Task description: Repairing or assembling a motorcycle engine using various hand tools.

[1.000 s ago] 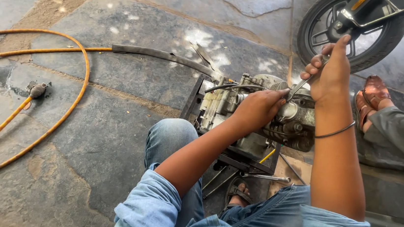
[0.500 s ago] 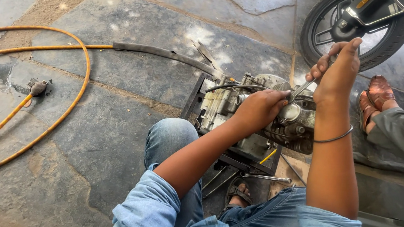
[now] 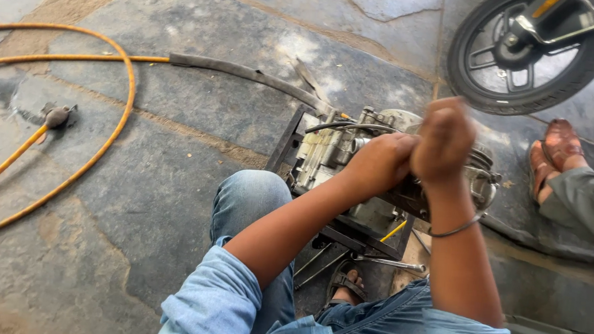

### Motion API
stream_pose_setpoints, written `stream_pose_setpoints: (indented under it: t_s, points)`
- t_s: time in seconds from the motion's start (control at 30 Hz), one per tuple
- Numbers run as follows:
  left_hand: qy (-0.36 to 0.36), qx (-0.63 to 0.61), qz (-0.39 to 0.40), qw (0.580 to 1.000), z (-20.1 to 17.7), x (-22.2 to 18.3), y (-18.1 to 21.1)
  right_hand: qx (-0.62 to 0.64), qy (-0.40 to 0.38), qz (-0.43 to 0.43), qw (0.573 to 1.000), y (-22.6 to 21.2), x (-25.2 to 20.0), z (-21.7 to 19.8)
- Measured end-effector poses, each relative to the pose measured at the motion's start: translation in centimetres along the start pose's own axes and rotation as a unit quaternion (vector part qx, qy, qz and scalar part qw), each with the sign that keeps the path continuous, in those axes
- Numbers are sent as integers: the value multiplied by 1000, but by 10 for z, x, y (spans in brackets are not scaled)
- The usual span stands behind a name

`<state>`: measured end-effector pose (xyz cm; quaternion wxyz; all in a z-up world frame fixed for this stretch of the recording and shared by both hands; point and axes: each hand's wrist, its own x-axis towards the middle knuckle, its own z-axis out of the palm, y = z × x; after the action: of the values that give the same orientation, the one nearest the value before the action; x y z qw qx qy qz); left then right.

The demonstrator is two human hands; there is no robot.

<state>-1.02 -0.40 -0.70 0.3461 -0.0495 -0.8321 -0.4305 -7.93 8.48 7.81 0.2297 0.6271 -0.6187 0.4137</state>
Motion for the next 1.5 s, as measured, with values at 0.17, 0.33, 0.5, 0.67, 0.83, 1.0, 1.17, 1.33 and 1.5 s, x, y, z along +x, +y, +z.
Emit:
stream_pose_setpoints:
  t_s: [0.17,0.33,0.5,0.67,0.83,1.0,1.17,1.33,1.5]
  points:
    - [32,-21,32,999,-2,0,8,174,158,170,957,1,19,-31]
    - [25,-24,31,999,-4,0,10,277,235,228,903,33,29,-64]
    - [19,-27,32,999,-7,1,11,247,234,335,879,76,33,-62]
    - [43,-49,41,997,-7,1,5,333,273,470,771,101,27,-57]
    - [24,-58,16,998,-10,1,8,332,264,525,738,108,24,-55]
    - [25,-58,37,997,-8,0,4,347,279,566,693,114,21,-54]
    - [11,-67,4,998,-12,2,10,347,280,607,657,117,19,-52]
    - [27,-67,20,997,-7,1,5,340,192,529,753,85,27,-48]
    - [41,-71,31,996,-3,-3,4,301,184,456,817,66,13,-56]
